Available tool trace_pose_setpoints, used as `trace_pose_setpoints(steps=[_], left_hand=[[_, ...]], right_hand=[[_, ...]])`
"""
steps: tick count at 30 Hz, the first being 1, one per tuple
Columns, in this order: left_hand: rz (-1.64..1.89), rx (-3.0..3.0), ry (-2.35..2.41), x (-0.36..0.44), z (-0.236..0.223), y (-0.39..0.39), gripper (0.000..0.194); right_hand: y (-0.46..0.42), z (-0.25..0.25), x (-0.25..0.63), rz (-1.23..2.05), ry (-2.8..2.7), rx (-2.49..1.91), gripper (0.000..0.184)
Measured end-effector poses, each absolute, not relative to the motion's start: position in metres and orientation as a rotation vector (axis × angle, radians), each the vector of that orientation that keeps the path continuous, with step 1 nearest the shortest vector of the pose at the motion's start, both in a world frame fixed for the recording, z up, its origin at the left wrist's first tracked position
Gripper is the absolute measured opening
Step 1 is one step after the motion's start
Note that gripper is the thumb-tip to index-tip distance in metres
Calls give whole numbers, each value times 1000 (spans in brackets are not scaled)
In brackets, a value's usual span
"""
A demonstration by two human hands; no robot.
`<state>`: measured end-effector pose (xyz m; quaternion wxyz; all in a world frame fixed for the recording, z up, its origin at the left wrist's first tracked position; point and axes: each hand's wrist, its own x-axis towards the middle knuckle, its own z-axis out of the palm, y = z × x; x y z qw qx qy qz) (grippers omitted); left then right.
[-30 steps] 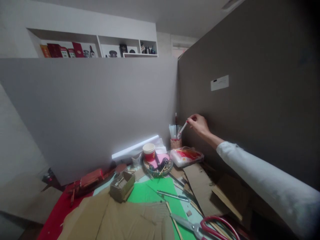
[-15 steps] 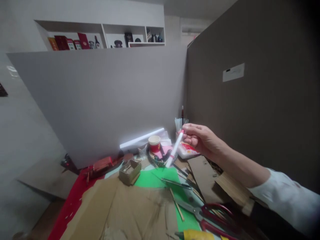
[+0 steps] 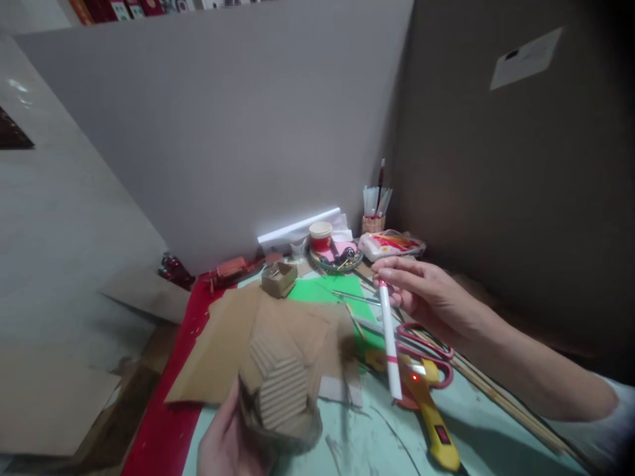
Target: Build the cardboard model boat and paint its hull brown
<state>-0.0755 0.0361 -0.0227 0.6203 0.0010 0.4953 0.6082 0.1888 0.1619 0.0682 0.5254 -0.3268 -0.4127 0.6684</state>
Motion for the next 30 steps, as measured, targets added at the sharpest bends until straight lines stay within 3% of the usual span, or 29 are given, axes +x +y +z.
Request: trace_pose_setpoints(steps=[9, 15, 21, 30], left_hand=[[1499, 29, 1025, -65, -18, 31, 34], [1486, 103, 1021, -56, -16, 28, 34], [1397, 288, 1059, -49, -24, 16, 17], [1012, 778, 1077, -25, -36, 5, 46]], right_hand=[[127, 26, 189, 1619, -876, -848, 24], [122, 6, 199, 1558, -831, -845, 4], [118, 0, 208, 1566, -864, -803, 1], [115, -6, 213, 1578, -933, -670, 3]])
